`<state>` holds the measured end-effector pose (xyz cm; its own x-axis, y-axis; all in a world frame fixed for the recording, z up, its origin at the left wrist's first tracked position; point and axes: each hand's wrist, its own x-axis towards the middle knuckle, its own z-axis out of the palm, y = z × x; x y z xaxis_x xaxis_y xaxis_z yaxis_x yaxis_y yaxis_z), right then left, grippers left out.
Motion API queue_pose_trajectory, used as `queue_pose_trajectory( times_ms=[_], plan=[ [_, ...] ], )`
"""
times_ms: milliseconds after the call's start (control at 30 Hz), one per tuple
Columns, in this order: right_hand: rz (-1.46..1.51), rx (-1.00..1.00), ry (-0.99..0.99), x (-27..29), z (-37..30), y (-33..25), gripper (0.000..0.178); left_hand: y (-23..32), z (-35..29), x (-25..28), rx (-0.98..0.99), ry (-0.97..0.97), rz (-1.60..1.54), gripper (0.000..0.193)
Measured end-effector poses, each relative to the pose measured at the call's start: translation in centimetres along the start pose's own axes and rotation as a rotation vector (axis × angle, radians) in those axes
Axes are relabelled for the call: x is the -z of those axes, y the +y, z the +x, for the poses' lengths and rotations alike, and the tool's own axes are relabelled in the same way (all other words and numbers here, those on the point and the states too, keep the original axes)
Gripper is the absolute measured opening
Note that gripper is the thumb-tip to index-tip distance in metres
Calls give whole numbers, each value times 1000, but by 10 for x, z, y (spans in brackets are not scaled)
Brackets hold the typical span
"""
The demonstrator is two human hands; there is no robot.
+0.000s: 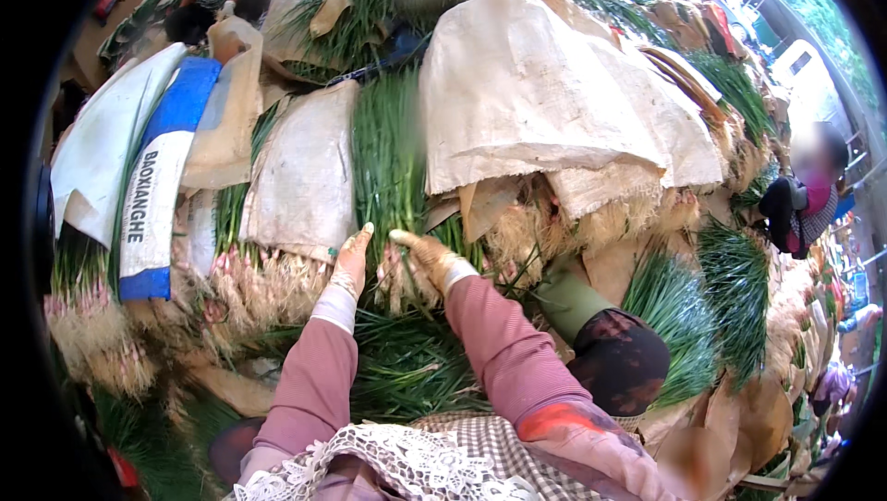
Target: The person bunches green onions and strips away the outer layers by hand.
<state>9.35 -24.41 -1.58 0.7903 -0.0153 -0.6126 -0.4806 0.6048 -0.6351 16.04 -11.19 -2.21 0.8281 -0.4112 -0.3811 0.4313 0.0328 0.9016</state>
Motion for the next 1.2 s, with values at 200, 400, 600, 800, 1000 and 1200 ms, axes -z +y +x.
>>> queue_pose_trajectory(
  times_ms=[200,400,600,800,1000,1200],
  plan=[
    [-107,105,-2,-22,-38,-10,30,1,-10,7,279,-208,-288,36],
    [-133,101,-27,-25,-62,-3,26,29,-53,-4,206,-307,129,54],
    [341,177,-85,31,-69,-10,21,33,-74,-79,-204,-69,970,89],
    [191,90,-26,30,-67,-11,20,12,-74,-57,-172,44,750,84],
    [-125,28,-44,37,-45,-5,29,-23,-24,-27,153,-161,-277,81],
    [-1038,-83,153,-13,-33,-36,52,-44,1,3,266,-212,-454,49]
  ],
)
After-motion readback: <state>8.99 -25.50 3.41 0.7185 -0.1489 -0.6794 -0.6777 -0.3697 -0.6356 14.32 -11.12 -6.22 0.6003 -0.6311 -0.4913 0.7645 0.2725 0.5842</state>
